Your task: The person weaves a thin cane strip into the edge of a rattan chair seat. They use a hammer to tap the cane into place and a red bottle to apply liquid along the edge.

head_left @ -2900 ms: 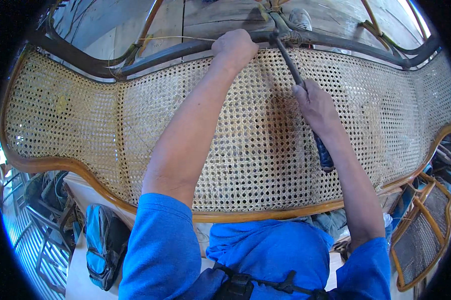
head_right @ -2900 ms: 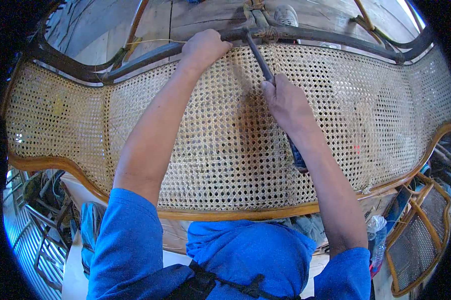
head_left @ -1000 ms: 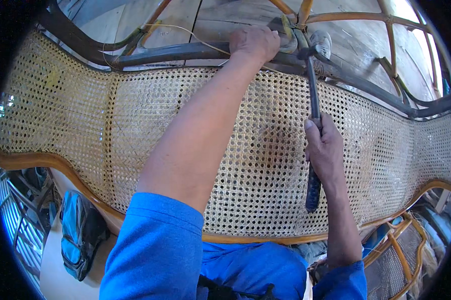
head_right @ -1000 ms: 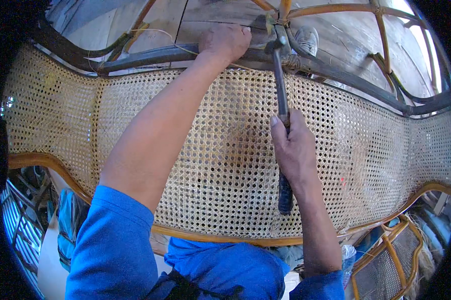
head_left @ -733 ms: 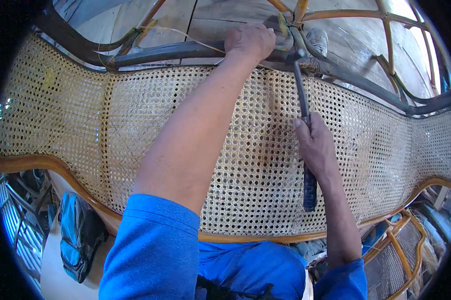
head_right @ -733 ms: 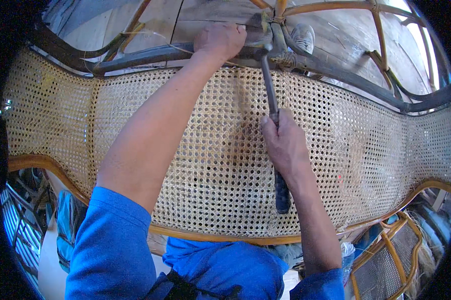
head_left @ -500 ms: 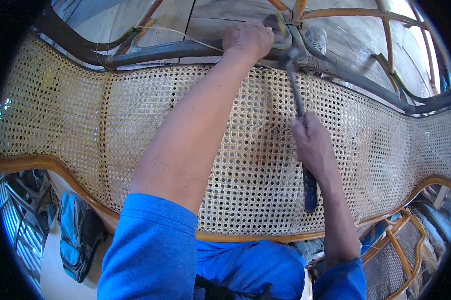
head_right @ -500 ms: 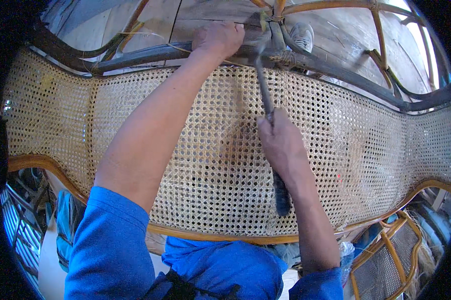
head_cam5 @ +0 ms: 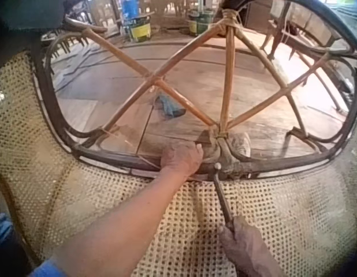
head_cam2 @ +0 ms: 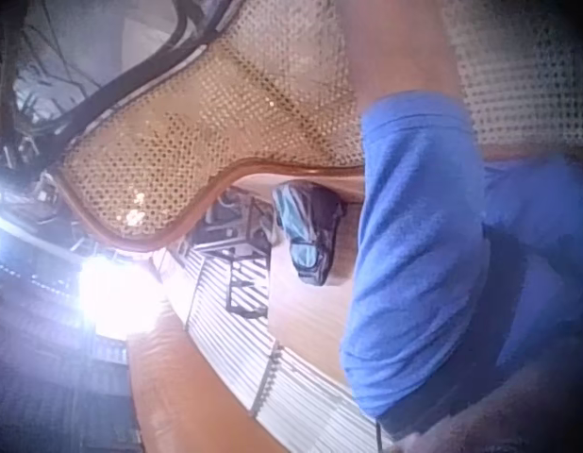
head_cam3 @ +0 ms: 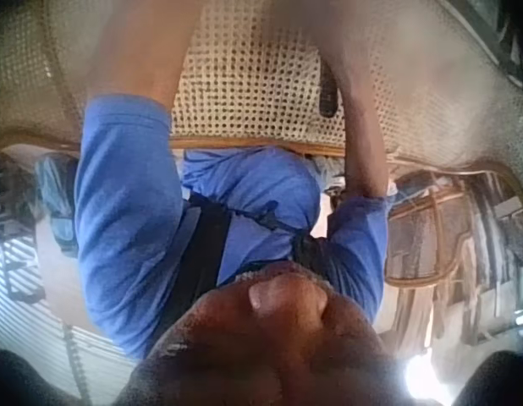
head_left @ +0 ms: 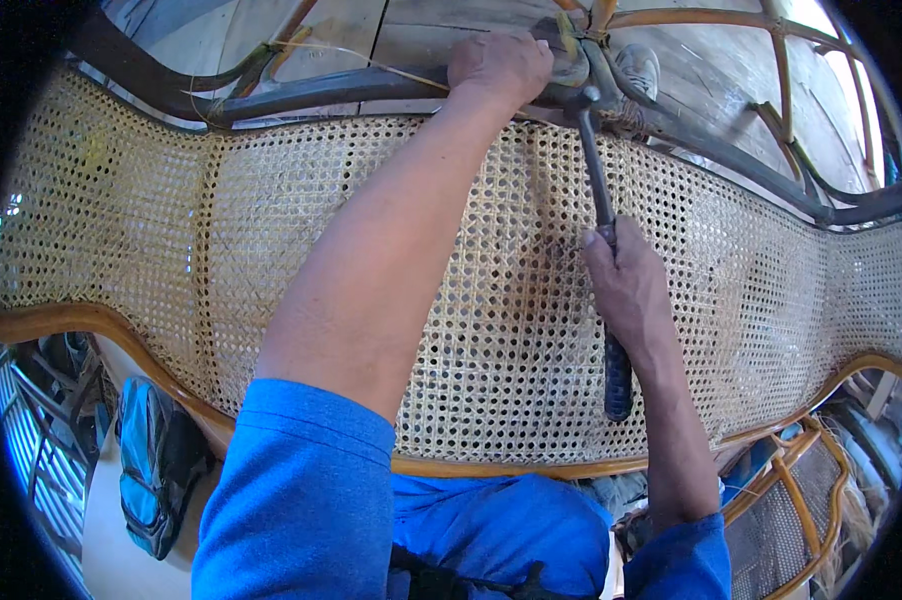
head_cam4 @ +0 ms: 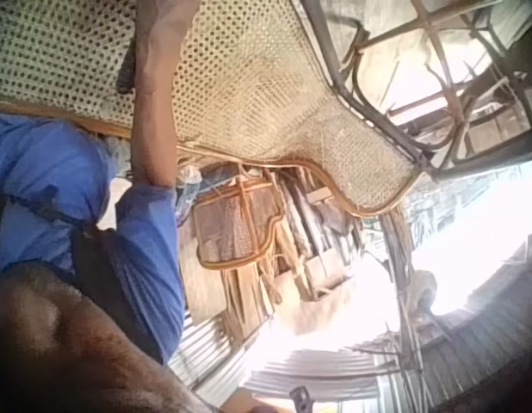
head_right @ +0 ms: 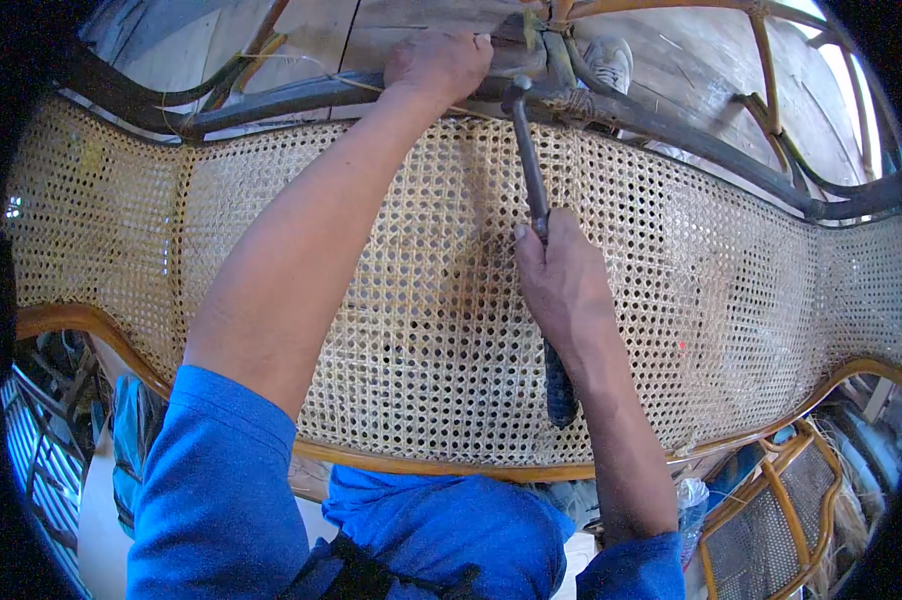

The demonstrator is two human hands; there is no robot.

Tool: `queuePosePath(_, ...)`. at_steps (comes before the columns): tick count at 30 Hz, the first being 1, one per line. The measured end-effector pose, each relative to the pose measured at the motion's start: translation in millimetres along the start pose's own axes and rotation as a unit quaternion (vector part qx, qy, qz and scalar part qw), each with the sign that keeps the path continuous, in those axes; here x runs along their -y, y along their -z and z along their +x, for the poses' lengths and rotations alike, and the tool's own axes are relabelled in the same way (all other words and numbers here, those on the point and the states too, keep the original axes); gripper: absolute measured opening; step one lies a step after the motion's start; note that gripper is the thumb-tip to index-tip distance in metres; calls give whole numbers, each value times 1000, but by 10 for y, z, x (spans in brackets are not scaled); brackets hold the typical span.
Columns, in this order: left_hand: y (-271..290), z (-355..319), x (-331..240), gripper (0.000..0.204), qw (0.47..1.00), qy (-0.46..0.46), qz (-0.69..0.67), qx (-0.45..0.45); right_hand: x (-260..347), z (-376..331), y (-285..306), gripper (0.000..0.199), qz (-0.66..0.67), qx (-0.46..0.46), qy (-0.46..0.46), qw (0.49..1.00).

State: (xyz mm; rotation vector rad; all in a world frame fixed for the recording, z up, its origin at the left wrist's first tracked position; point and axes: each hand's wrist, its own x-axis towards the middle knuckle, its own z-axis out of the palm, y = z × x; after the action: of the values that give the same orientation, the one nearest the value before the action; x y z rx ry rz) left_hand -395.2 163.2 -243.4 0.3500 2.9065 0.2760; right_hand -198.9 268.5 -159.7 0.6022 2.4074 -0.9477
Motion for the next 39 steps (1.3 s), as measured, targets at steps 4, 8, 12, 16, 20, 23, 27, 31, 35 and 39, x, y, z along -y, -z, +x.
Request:
queuePosePath(4, 18, 10, -13, 44, 1000, -12, 1, 5, 40, -52, 31, 27, 65, -26, -3, 998)
queuePosePath(8, 37, -32, 26, 42, 996, -66, 55, -9, -44, 45, 1, 31, -3, 26, -50, 998)
queuePosePath(12, 94, -15, -49, 40, 999, -13, 27, 33, -8, -16, 25, 32, 40, 9, -34, 999)
queuePosePath(16, 92, -64, -16, 42, 998, -52, 39, 13, -41, 24, 42, 31, 2, 25, -40, 999)
queuePosePath(20, 96, -67, -20, 43, 999, -43, 26, 1, -61, -15, 94, 30, 30, -10, -27, 999)
queuePosePath(23, 6, 50, 21, 48, 999, 1, -26, 44, -34, -64, 116, 29, 27, -27, -8, 999)
queuePosePath(27, -20, 36, 9, 46, 1000, 5, -15, 19, -6, -15, 129, 29, 3, 31, -57, 998)
queuePosePath(31, 10, 12, -5, 47, 1000, -7, -3, -3, -58, -51, 117, 29, 19, -4, -25, 999)
queuePosePath(35, -3, 30, 7, 48, 1000, -13, -10, 7, -22, -52, 113, 29, 20, -29, -31, 999)
queuePosePath(39, 12, 31, 13, 47, 1000, -18, -12, 15, -124, 36, 103, 30, -30, 1, -16, 999)
